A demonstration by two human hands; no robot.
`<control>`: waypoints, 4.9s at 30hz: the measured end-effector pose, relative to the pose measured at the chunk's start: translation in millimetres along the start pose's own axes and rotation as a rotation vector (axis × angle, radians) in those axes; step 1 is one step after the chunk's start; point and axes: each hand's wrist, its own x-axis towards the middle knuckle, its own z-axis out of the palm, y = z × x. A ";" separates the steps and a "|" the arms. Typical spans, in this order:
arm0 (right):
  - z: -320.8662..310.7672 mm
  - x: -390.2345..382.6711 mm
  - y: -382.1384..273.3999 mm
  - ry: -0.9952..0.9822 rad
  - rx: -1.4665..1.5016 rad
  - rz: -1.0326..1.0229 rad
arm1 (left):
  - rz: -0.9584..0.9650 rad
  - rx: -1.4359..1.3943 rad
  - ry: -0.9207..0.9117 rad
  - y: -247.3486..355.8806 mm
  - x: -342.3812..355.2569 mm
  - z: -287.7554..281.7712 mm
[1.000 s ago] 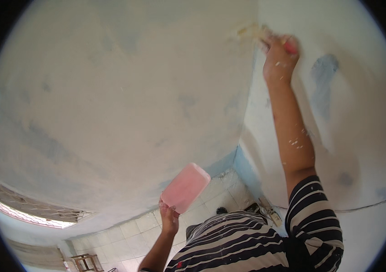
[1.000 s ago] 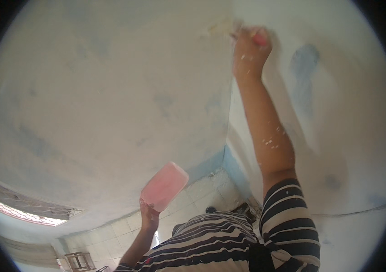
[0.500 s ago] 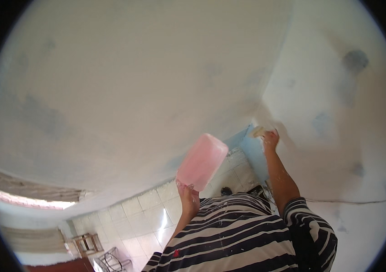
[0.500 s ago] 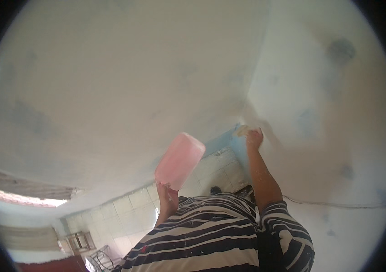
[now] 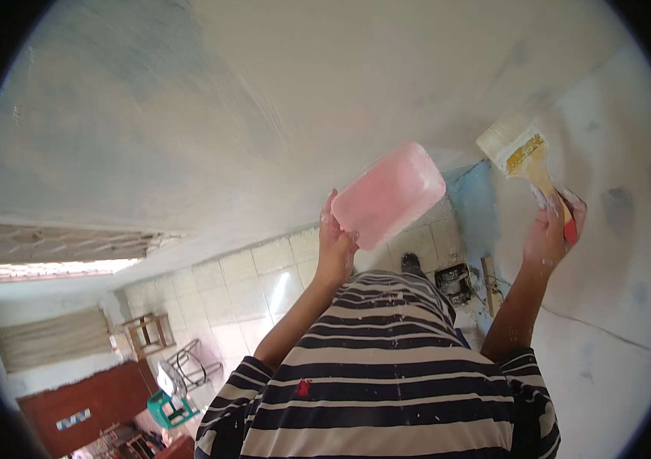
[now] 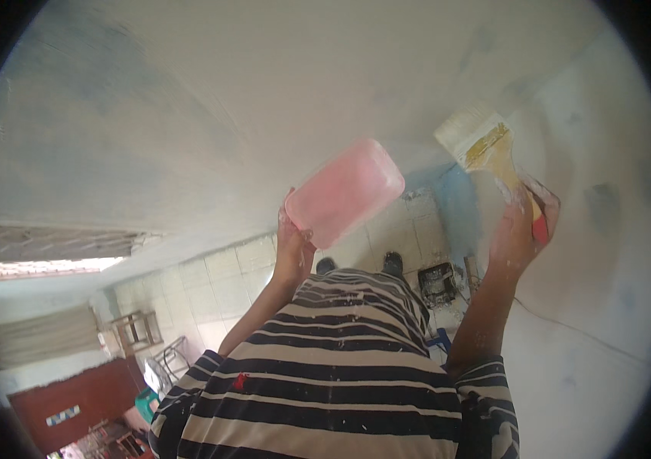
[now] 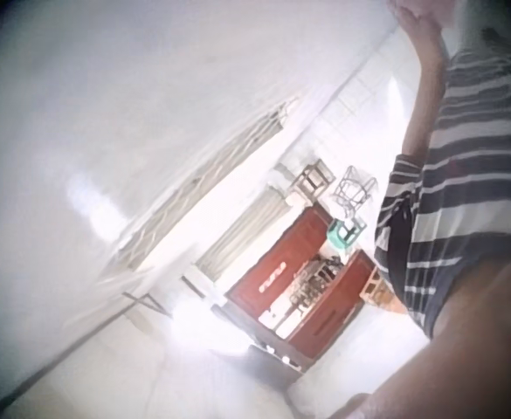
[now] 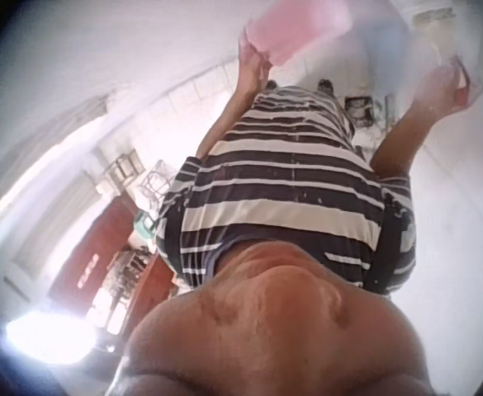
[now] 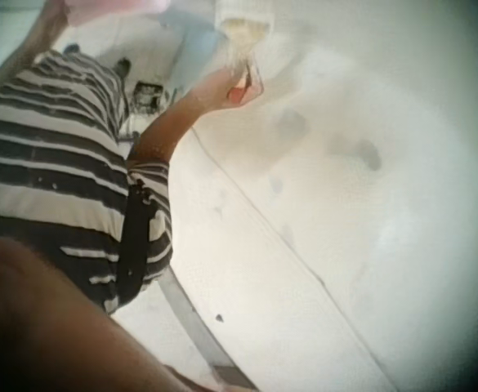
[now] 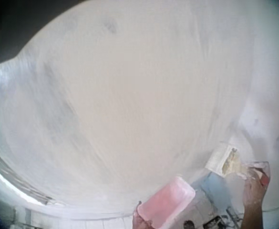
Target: The person paints a ceiling using a brush and a container of paint.
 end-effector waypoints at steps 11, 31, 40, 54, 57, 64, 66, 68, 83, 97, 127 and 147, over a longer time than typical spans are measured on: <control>78.9 -147.4 -30.5 -0.534 -0.485 -0.198 | 0.042 0.269 -0.092 8.7 -4.1 -53.5; 110.6 -142.7 -3.4 -0.229 -0.272 0.250 | -0.231 0.014 -0.244 19.0 -5.7 -27.8; 39.5 -99.2 -2.5 -0.042 -0.158 0.230 | -0.208 -0.054 -0.227 -33.9 -18.4 37.9; -49.3 -57.0 1.1 -0.396 -0.060 0.435 | -0.087 0.011 -0.156 -102.4 -54.0 101.5; -53.1 -58.6 -1.6 -0.580 -0.061 0.526 | -0.047 -0.035 -0.144 -118.1 -55.3 101.0; -83.2 -30.2 -8.6 -0.524 -0.219 0.325 | -0.064 0.044 -0.152 -121.2 -67.8 109.6; -78.2 -39.4 -10.7 -0.560 -0.180 0.400 | -0.108 0.062 -0.143 -114.3 -69.4 117.0; -76.5 -54.3 -3.6 -0.725 -0.008 0.506 | -0.097 0.109 -0.183 -118.5 -69.4 103.8; -16.2 -79.9 -17.0 -1.126 -0.219 0.445 | 0.021 0.319 -0.176 -89.8 -93.3 26.3; 73.5 -172.8 -25.7 -0.964 -0.255 0.421 | 0.038 0.181 0.076 -41.0 -101.5 -58.6; -5.2 203.0 -157.3 0.256 0.736 -0.344 | -0.166 0.406 0.209 -98.0 -7.2 -80.5; 43.1 448.6 -190.6 0.006 0.024 -0.748 | -0.175 0.182 0.210 -164.6 14.2 47.5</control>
